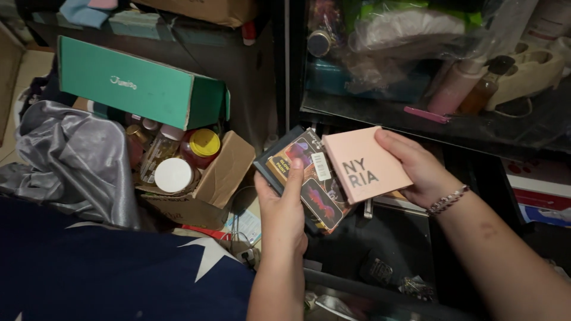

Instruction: The person removes several makeup palettes and boxes from a drawer, sorts them by stacking in the hand, and places them back into the drawer in an organized manner.

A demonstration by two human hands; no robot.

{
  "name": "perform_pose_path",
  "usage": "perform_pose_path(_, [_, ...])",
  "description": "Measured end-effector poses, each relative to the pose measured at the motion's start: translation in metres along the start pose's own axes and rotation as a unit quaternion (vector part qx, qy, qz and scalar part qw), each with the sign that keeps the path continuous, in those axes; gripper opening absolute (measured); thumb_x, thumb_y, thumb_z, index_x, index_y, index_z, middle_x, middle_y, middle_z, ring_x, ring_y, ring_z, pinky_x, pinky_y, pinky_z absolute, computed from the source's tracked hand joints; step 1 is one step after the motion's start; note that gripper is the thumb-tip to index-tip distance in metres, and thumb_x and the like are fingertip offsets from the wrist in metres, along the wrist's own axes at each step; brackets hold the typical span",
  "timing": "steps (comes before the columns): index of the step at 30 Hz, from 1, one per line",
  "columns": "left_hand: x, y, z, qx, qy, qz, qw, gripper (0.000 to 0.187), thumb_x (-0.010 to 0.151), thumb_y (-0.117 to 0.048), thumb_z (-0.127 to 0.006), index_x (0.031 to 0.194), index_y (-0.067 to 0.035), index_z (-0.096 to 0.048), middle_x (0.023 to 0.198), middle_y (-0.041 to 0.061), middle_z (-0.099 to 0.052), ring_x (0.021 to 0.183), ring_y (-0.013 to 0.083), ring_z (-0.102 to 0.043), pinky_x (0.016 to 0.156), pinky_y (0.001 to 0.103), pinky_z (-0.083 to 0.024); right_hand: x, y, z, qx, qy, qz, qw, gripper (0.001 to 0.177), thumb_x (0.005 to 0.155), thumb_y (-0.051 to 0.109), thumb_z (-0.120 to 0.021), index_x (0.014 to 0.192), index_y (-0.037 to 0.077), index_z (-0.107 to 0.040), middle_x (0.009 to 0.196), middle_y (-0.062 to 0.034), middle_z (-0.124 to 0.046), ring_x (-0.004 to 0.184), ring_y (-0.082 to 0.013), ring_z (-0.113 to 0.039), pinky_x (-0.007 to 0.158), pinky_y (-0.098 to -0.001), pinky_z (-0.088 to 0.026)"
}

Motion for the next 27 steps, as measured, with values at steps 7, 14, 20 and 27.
perform_pose_path(7, [0.014, 0.017, 0.008, 0.030, -0.004, -0.012, 0.999, 0.101, 0.074, -0.022, -0.086, 0.157, -0.006, -0.030, 0.134, 0.030, -0.061, 0.117, 0.0408, -0.064, 0.080, 0.056, -0.060, -0.014, -0.018, -0.040, -0.128, -0.009, -0.007, 0.992, 0.044, 0.099, 0.032, -0.066, 0.125, -0.002, -0.067, 0.078, -0.0161, -0.070, 0.057, -0.0215, -0.069, 0.046, -0.0297, -0.057])
perform_pose_path(14, [-0.002, 0.009, -0.004, 0.152, 0.032, 0.018, 0.988, 0.107, 0.079, -0.051, -0.076, 0.158, -0.005, -0.021, 0.149, 0.033, -0.048, 0.137, 0.0479, -0.052, 0.100, 0.062, -0.052, -0.026, -0.029, -0.055, -0.102, -0.055, -0.076, 0.990, 0.047, 0.100, 0.039, -0.063, 0.128, 0.001, -0.066, 0.075, -0.0157, -0.068, 0.054, -0.0223, -0.068, 0.042, -0.0296, -0.056])
perform_pose_path(20, [0.011, 0.026, -0.002, 0.070, 0.056, 0.079, 0.993, 0.112, 0.078, -0.031, -0.080, 0.161, -0.009, -0.008, 0.144, 0.036, -0.043, 0.121, 0.0485, -0.060, 0.082, 0.061, -0.059, -0.040, -0.002, -0.056, -0.096, -0.086, -0.126, 0.984, 0.041, 0.095, 0.035, -0.065, 0.121, 0.006, -0.075, 0.080, -0.0150, -0.069, 0.056, -0.0200, -0.061, 0.042, -0.0292, -0.048])
perform_pose_path(27, [0.013, 0.026, 0.005, -0.058, 0.071, 0.089, 0.992, 0.096, 0.091, -0.037, -0.059, 0.166, -0.024, -0.001, 0.147, 0.031, -0.040, 0.108, 0.0385, -0.066, 0.068, 0.051, -0.063, -0.062, 0.042, -0.056, -0.147, 0.127, -0.005, 0.981, 0.086, 0.058, 0.012, -0.045, 0.140, -0.006, -0.064, 0.136, -0.0112, -0.055, 0.106, -0.0246, -0.051, 0.081, -0.0342, -0.046])
Point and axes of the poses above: each hand's wrist, its own x-axis towards the middle knuckle, its own z-axis out of the back of the hand, y = z × x, the point moved 2 cm from there along x, towards the middle knuckle
